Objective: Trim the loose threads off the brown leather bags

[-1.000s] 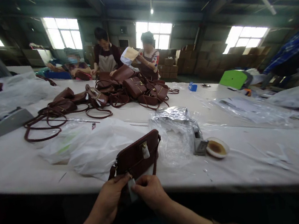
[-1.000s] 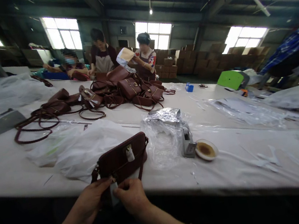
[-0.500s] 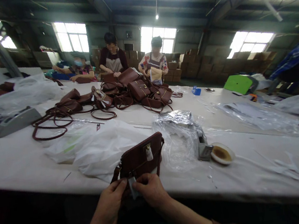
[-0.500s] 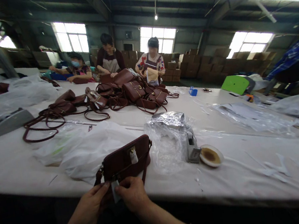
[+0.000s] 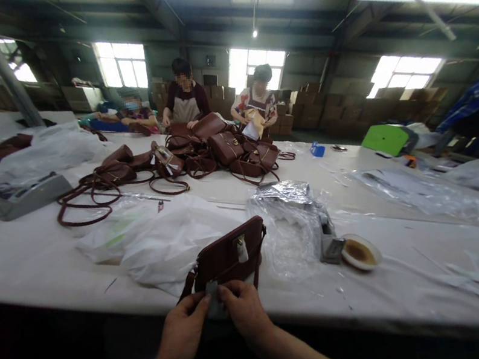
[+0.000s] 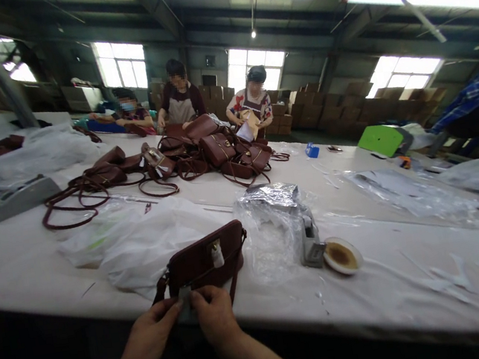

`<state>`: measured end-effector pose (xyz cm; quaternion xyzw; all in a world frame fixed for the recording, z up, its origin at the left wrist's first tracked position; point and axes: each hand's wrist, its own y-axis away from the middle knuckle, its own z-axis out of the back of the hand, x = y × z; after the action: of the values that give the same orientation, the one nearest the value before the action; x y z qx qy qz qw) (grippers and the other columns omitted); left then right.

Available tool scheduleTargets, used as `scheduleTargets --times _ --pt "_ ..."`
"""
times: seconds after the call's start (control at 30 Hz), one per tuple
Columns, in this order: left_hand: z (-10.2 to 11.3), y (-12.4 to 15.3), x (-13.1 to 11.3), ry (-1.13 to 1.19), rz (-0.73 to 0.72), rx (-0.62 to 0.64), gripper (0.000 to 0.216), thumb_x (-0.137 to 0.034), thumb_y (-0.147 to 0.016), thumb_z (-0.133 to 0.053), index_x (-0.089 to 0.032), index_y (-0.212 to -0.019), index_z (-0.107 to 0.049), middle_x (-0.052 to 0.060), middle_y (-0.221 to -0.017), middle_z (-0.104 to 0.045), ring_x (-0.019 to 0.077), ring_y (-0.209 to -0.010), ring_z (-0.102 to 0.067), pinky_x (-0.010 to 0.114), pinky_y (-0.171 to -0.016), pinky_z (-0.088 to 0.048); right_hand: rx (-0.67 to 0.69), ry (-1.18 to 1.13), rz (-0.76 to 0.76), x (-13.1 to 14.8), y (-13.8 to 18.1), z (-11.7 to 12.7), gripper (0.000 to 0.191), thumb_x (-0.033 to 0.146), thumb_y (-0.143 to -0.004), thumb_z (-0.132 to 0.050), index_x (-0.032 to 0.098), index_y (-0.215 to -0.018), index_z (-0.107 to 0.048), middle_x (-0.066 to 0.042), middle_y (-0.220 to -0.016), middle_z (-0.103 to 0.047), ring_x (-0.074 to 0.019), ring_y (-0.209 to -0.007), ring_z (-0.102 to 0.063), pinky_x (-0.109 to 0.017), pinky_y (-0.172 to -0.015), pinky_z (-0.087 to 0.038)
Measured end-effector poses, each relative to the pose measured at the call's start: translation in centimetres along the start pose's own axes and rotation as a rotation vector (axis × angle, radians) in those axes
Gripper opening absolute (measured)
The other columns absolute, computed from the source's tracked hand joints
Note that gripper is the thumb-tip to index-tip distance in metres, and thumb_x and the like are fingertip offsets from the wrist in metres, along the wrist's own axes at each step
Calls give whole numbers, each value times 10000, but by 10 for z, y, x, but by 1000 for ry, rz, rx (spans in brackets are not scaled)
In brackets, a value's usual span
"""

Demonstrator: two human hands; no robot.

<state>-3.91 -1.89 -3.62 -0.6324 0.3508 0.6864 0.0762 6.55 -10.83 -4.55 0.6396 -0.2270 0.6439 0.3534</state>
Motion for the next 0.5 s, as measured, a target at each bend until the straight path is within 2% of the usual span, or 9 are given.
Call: scheduleTargets --times 0.17,0.33,0.5 --pt "-5 1 1 60 8 -28 561 -525 -537 -821 -121 -915 -727 82 -754 -750 237 -718 -678 314 -653 -519 -37 6 -8 -1 -5 1 246 333 -716 -648 106 -748 -738 -43 -611 -651 -163 -593 -575 -239 -551 -448" --pt "-10 2 3 220 38 36 545 -485 -537 -840 -116 -923 -727 80 -761 -745 249 -758 -690 337 -713 -535 -49 18 8 -4 -10 -1 249 339 -720 -651 104 -735 -734 -43 -600 -652 -146 -547 -563 -223 -507 -439" --pt "-15 6 -4 277 78 17 535 -449 -497 -865 -114 -884 -711 74 -739 -729 238 -722 -678 315 -617 -529 -5 82 37 0 -11 0 235 328 -770 -624 115 -748 -719 -21 -565 -627 -128 -467 -532 -218 -457 -427"
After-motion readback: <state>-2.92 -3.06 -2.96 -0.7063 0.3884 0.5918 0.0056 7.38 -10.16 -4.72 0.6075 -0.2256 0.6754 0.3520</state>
